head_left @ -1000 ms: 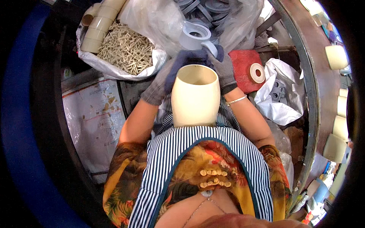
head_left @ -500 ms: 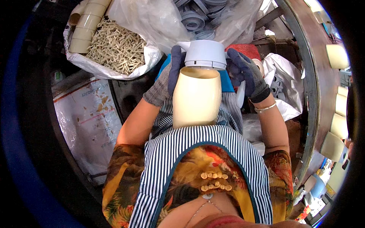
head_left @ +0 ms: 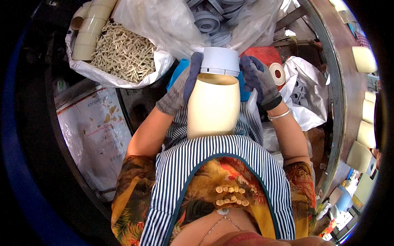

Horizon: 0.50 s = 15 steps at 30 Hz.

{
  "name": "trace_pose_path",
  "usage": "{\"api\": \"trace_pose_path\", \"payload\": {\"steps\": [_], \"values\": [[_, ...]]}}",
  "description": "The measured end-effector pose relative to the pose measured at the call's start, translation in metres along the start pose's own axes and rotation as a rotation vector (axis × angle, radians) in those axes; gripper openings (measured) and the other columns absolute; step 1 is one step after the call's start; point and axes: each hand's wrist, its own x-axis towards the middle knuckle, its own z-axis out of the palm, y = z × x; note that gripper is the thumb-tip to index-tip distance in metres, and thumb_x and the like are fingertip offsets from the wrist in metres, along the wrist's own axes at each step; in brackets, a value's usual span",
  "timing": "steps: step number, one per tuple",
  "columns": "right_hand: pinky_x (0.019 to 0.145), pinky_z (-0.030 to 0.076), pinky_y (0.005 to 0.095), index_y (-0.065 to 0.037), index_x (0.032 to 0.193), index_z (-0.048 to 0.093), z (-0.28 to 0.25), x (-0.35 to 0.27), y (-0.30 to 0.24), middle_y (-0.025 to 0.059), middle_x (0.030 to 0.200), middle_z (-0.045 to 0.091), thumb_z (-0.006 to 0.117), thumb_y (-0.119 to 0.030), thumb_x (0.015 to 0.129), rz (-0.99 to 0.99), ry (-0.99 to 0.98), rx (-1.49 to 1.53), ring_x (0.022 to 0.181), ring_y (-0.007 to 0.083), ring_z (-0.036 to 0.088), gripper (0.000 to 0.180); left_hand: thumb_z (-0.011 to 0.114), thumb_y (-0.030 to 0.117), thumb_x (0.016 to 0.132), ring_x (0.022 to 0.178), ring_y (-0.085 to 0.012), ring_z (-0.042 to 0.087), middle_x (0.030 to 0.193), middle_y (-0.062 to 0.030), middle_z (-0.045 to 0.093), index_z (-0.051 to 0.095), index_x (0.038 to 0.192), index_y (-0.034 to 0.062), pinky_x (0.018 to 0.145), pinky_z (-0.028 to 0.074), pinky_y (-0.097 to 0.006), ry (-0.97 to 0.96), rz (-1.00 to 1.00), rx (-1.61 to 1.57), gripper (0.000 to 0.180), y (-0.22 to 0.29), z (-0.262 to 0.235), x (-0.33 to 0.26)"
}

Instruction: The person picks up plastic jugs and fits grey lids or components onto them by hand, then places the assembled items onto a table.

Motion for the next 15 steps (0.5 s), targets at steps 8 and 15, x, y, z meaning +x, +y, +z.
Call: {"api": "trace_pose_path", "payload": {"steps": [8, 15], "values": [[0.062, 0.048, 0.0280, -0.006, 0.105, 0.064, -0.015, 0.005, 0.030, 0.0048, 0.080, 0.063, 0.057, -0.026, 0.092, -0.274, 0.070, -0.359, 0.069, 0.0125, 0.058, 0.025, 0.039, 0.053, 0.098, 0.110, -0.0250, 0.059, 0.122, -0.0197, 0.059, 0.042, 0.137, -0.0033, 0.096, 0.047, -0.035, 0.019, -0.111, 0.392, 0.068, 0.028, 0.014, -0.006], [0.077, 0.051, 0.0330, -0.006, 0.104, 0.065, -0.016, 0.001, 0.051, 0.0111, 0.093, 0.069, 0.064, -0.025, 0.088, -0.373, 0.221, -0.388, 0.085, 0.0192, 0.066, 0.025, 0.058, 0.028, 0.092, 0.109, -0.0329, 0.058, 0.122, -0.0222, 0.058, 0.044, 0.135, -0.0006, 0.098, 0.045, -0.038, -0.150, 0.282, 1.185, 0.054, 0.023, -0.003, -0.009]]}}
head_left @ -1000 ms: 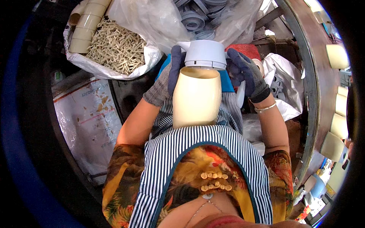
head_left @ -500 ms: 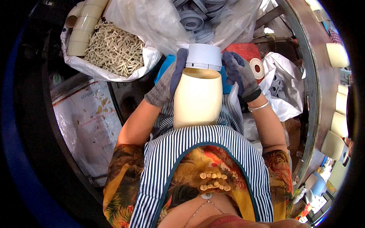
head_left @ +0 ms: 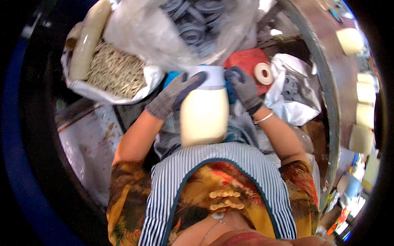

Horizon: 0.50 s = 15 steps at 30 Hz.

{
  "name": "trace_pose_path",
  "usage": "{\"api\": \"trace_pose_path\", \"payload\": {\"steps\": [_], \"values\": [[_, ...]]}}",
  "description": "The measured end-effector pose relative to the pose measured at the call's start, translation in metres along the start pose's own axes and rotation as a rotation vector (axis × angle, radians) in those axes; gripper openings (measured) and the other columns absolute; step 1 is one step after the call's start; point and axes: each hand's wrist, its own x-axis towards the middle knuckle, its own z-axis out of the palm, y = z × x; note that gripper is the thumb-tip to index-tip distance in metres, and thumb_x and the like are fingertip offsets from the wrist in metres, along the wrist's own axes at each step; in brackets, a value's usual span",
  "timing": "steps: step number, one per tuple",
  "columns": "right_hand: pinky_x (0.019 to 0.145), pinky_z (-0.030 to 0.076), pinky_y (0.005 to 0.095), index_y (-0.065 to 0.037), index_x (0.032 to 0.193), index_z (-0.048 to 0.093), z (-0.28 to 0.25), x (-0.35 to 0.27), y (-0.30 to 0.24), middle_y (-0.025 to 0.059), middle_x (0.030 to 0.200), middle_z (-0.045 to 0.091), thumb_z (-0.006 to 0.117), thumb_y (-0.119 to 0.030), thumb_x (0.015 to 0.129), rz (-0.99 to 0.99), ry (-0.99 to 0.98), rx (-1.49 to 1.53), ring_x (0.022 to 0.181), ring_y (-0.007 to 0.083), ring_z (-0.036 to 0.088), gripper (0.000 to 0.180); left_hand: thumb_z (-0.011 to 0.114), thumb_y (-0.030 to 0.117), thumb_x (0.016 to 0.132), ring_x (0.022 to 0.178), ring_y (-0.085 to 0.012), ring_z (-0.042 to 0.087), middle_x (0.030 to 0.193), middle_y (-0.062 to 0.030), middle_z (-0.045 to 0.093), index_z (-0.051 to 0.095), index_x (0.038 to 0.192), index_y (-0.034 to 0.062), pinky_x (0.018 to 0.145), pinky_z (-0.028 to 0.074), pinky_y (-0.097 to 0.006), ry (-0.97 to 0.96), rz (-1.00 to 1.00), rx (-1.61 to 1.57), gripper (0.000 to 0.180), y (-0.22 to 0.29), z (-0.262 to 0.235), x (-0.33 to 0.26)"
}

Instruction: The person picks up plastic jugs and fits grey lids or components onto them by hand, then places the assembled items onto a table.

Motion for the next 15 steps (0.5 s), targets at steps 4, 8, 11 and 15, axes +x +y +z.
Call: {"api": "trace_pose_path", "payload": {"steps": [4, 8, 11, 15], "values": [[0.080, 0.050, 0.0383, -0.004, 0.107, 0.063, 0.000, 0.000, -0.010, 0.0179, 0.098, 0.067, 0.062, -0.034, 0.088, -0.092, -0.058, -0.093, 0.091, 0.0277, 0.066, 0.036, 0.066, 0.038, 0.089, 0.111, -0.0250, 0.058, 0.121, -0.0186, 0.059, 0.048, 0.131, -0.0054, 0.096, 0.047, -0.034, -0.031, -0.282, -0.398, 0.063, 0.006, 0.005, 0.000], [0.078, 0.051, 0.0370, -0.005, 0.105, 0.064, 0.000, -0.002, -0.016, 0.0175, 0.093, 0.068, 0.063, -0.037, 0.087, -0.088, -0.061, -0.064, 0.087, 0.0268, 0.067, 0.037, 0.062, 0.038, 0.091, 0.110, -0.0280, 0.057, 0.120, -0.0206, 0.058, 0.047, 0.131, -0.0041, 0.094, 0.047, -0.038, 0.013, -0.252, -0.148, 0.060, -0.025, 0.005, -0.007], [0.076, 0.050, 0.0368, -0.005, 0.098, 0.064, 0.002, -0.009, -0.011, 0.0160, 0.090, 0.068, 0.063, -0.040, 0.086, -0.140, 0.054, -0.027, 0.085, 0.0265, 0.067, 0.037, 0.063, 0.042, 0.090, 0.109, -0.0220, 0.057, 0.122, -0.0188, 0.056, 0.045, 0.132, -0.0079, 0.093, 0.047, -0.033, 0.100, -0.481, -0.379, 0.068, 0.044, 0.011, 0.003], [0.076, 0.049, 0.0366, -0.006, 0.099, 0.063, 0.002, -0.007, -0.010, 0.0158, 0.090, 0.067, 0.064, -0.039, 0.086, -0.052, 0.010, -0.042, 0.086, 0.0277, 0.066, 0.036, 0.062, 0.034, 0.091, 0.108, -0.0292, 0.057, 0.123, -0.0204, 0.056, 0.046, 0.133, -0.0033, 0.093, 0.046, -0.037, 0.051, 0.020, 0.154, 0.058, 0.024, 0.005, -0.002]]}}
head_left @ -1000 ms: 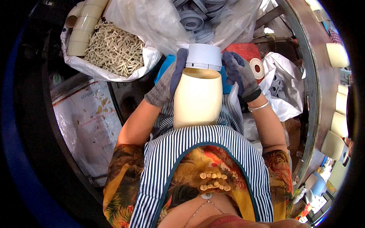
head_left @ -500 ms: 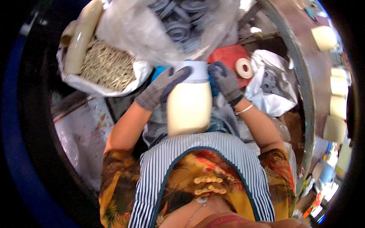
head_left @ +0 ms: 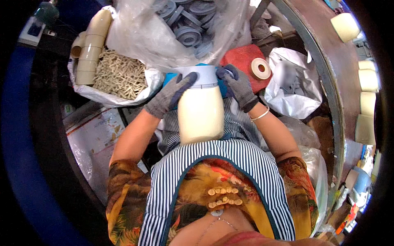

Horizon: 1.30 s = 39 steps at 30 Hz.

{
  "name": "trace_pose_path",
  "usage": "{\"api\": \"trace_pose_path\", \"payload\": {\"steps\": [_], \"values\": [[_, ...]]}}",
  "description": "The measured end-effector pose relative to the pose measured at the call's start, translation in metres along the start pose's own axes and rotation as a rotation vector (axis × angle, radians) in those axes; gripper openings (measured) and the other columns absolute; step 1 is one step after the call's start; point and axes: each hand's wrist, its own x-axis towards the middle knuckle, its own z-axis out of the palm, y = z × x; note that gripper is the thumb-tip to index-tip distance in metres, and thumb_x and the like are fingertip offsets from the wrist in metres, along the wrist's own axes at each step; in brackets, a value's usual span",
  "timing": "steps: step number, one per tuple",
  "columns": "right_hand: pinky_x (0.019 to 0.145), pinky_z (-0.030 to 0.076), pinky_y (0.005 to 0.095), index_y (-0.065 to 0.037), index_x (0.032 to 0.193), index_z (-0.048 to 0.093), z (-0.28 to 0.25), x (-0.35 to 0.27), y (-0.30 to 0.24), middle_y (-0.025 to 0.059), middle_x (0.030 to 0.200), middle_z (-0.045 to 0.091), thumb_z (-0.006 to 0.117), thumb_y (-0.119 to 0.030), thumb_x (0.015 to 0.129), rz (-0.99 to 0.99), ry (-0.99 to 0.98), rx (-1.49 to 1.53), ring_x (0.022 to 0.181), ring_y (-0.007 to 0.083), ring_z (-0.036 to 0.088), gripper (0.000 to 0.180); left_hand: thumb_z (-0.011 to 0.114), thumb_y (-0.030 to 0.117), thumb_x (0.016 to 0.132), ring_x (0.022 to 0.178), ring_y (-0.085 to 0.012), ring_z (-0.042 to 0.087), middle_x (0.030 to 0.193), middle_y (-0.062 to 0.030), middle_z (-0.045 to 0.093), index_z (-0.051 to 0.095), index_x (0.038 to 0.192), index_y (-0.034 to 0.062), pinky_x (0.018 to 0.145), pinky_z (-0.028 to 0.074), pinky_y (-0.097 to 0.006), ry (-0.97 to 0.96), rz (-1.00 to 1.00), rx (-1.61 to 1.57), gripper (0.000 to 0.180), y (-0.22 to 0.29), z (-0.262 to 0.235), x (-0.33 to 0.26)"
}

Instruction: The person picks up plastic jugs and fits grey lids or components onto them by hand, then places the assembled items onto a table.

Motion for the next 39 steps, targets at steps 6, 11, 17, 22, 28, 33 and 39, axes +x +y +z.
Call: {"api": "trace_pose_path", "payload": {"steps": [6, 11, 17, 22, 28, 33, 39], "values": [[0.074, 0.050, 0.0367, -0.005, 0.099, 0.062, 0.001, 0.011, 0.034, 0.0151, 0.090, 0.067, 0.063, -0.037, 0.087, -0.135, -0.015, 0.003, 0.084, 0.0275, 0.066, 0.034, 0.057, 0.038, 0.095, 0.106, -0.0224, 0.058, 0.122, -0.0151, 0.058, 0.049, 0.131, -0.0010, 0.092, 0.047, -0.034, -0.134, -0.492, -0.759, 0.054, 0.014, 0.004, 0.011], [0.072, 0.049, 0.0363, -0.004, 0.095, 0.062, -0.001, -0.010, 0.000, 0.0155, 0.085, 0.065, 0.065, -0.041, 0.087, -0.024, 0.018, 0.022, 0.078, 0.0281, 0.064, 0.038, 0.056, 0.041, 0.095, 0.112, -0.0205, 0.057, 0.125, -0.0149, 0.057, 0.044, 0.135, -0.0001, 0.096, 0.046, -0.031, -0.051, -0.504, -0.786, 0.059, 0.017, 0.012, 0.007], [0.077, 0.050, 0.0298, -0.003, 0.108, 0.062, -0.010, -0.006, -0.029, 0.0096, 0.093, 0.068, 0.060, -0.023, 0.088, 0.069, -0.033, -0.069, 0.084, 0.0146, 0.064, 0.028, 0.042, 0.046, 0.100, 0.110, -0.0202, 0.059, 0.123, -0.0152, 0.059, 0.047, 0.133, -0.0007, 0.094, 0.048, -0.032, -0.065, -0.440, -0.801, 0.057, 0.018, 0.004, 0.007], [0.080, 0.049, 0.0296, -0.004, 0.107, 0.063, -0.005, 0.002, -0.012, 0.0092, 0.097, 0.068, 0.059, -0.022, 0.089, -0.008, -0.046, -0.052, 0.087, 0.0142, 0.064, 0.026, 0.039, 0.049, 0.100, 0.112, -0.0208, 0.059, 0.127, -0.0162, 0.057, 0.045, 0.135, -0.0015, 0.096, 0.047, -0.033, -0.052, -0.457, -0.832, 0.062, 0.018, 0.005, 0.009], [0.073, 0.049, 0.0365, -0.004, 0.098, 0.063, -0.001, 0.004, -0.003, 0.0172, 0.088, 0.066, 0.063, -0.040, 0.088, 0.068, -0.008, 0.020, 0.084, 0.0283, 0.065, 0.037, 0.037, 0.052, 0.100, 0.114, -0.0242, 0.059, 0.131, -0.0187, 0.055, 0.041, 0.138, -0.0015, 0.097, 0.048, -0.034, 0.006, -0.575, -1.296, 0.066, 0.010, 0.016, 0.009], [0.071, 0.049, 0.0337, -0.003, 0.100, 0.063, -0.007, 0.011, 0.006, 0.0125, 0.083, 0.066, 0.062, -0.038, 0.089, 0.218, -0.131, 0.144, 0.075, 0.0209, 0.063, 0.037, 0.035, 0.052, 0.100, 0.114, -0.0254, 0.060, 0.128, -0.0199, 0.057, 0.039, 0.139, -0.0027, 0.098, 0.048, -0.034, 0.013, -0.598, -1.335, 0.068, 0.020, 0.015, 0.005], [0.073, 0.050, 0.0321, -0.003, 0.106, 0.063, -0.013, 0.016, -0.003, 0.0119, 0.086, 0.068, 0.059, -0.035, 0.090, 0.177, -0.144, 0.014, 0.080, 0.0202, 0.066, 0.036, 0.034, 0.061, 0.096, 0.115, -0.0268, 0.060, 0.130, -0.0207, 0.055, 0.039, 0.140, -0.0010, 0.097, 0.050, -0.036, -0.019, -0.628, -1.273, 0.076, 0.025, 0.010, 0.012]]}}
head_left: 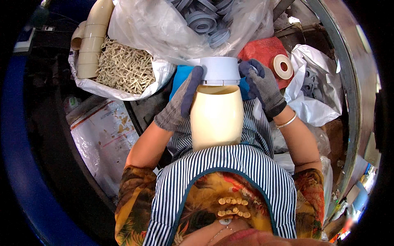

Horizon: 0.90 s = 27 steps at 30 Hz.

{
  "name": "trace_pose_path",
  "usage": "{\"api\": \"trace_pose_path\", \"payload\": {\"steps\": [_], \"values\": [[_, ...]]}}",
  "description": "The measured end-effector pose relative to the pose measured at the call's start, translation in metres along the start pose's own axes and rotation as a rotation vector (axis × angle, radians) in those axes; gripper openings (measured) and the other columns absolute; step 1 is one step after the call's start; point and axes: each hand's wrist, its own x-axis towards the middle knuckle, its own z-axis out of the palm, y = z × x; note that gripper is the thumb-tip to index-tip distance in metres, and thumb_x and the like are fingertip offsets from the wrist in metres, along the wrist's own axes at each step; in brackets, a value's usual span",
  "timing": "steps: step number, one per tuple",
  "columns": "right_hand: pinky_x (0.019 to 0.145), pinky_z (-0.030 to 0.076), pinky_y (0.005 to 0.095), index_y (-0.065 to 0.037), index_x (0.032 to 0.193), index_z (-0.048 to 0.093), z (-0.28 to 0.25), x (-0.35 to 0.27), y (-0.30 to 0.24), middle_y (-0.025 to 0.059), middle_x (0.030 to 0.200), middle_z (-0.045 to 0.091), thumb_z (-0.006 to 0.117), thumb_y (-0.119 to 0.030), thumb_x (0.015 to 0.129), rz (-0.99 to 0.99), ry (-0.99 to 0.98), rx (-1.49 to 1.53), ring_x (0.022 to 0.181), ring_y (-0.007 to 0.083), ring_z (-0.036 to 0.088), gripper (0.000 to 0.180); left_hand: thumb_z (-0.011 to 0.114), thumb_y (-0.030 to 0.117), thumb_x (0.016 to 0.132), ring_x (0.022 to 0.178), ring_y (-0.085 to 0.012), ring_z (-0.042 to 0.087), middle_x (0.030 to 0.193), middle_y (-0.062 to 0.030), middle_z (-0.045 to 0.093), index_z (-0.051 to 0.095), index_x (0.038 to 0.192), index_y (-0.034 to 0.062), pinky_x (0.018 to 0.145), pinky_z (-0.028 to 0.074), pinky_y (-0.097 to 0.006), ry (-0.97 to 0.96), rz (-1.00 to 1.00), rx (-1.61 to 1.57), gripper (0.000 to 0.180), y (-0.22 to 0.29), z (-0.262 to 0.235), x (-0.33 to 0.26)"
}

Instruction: The person picks up plastic jugs and fits grey lids or components onto them by hand, then places the assembled items onto a table.

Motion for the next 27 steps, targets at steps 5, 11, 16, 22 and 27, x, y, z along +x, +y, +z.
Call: {"api": "trace_pose_path", "payload": {"steps": [5, 11, 16, 22, 27], "values": [[0.074, 0.050, 0.0326, -0.004, 0.106, 0.063, 0.003, -0.003, -0.003, 0.0130, 0.089, 0.068, 0.059, -0.031, 0.090, -0.006, 0.001, 0.034, 0.082, 0.0200, 0.066, 0.032, 0.032, 0.064, 0.096, 0.116, -0.0272, 0.059, 0.132, -0.0204, 0.054, 0.038, 0.141, -0.0006, 0.098, 0.049, -0.037, -0.001, 0.064, 0.105, 0.079, -0.003, -0.004, 0.003], [0.066, 0.048, 0.0289, -0.004, 0.102, 0.063, 0.011, -0.010, 0.001, 0.0069, 0.080, 0.064, 0.060, -0.022, 0.089, -0.151, 0.120, -0.034, 0.071, 0.0134, 0.060, 0.023, 0.036, 0.059, 0.097, 0.113, -0.0258, 0.060, 0.129, -0.0189, 0.056, 0.038, 0.140, -0.0005, 0.096, 0.049, -0.036, 0.033, 0.106, 0.268, 0.073, -0.011, -0.020, 0.011], [0.069, 0.049, 0.0321, -0.002, 0.100, 0.062, 0.014, -0.013, 0.003, 0.0106, 0.082, 0.066, 0.062, -0.023, 0.089, -0.152, 0.153, -0.061, 0.074, 0.0176, 0.063, 0.023, 0.047, 0.049, 0.097, 0.109, -0.0221, 0.061, 0.125, -0.0161, 0.058, 0.041, 0.137, 0.0010, 0.091, 0.051, -0.033, 0.037, 0.144, 0.614, 0.063, -0.018, -0.039, 0.015], [0.069, 0.049, 0.0340, -0.001, 0.100, 0.060, 0.014, -0.018, 0.007, 0.0158, 0.082, 0.064, 0.064, -0.035, 0.089, -0.242, 0.123, -0.037, 0.074, 0.0216, 0.063, 0.036, 0.061, 0.036, 0.093, 0.110, -0.0200, 0.059, 0.125, -0.0136, 0.057, 0.037, 0.139, 0.0021, 0.088, 0.052, -0.031, 0.088, 0.097, 0.295, 0.062, -0.013, -0.016, 0.005], [0.071, 0.050, 0.0322, -0.001, 0.102, 0.061, 0.011, -0.018, 0.026, 0.0145, 0.087, 0.066, 0.064, -0.037, 0.089, -0.197, 0.067, 0.068, 0.077, 0.0190, 0.064, 0.038, 0.052, 0.030, 0.099, 0.119, -0.0246, 0.053, 0.130, -0.0185, 0.052, 0.035, 0.141, 0.0027, 0.103, 0.040, -0.039, 0.160, 0.115, 0.553, 0.053, -0.017, -0.002, -0.003]]}}
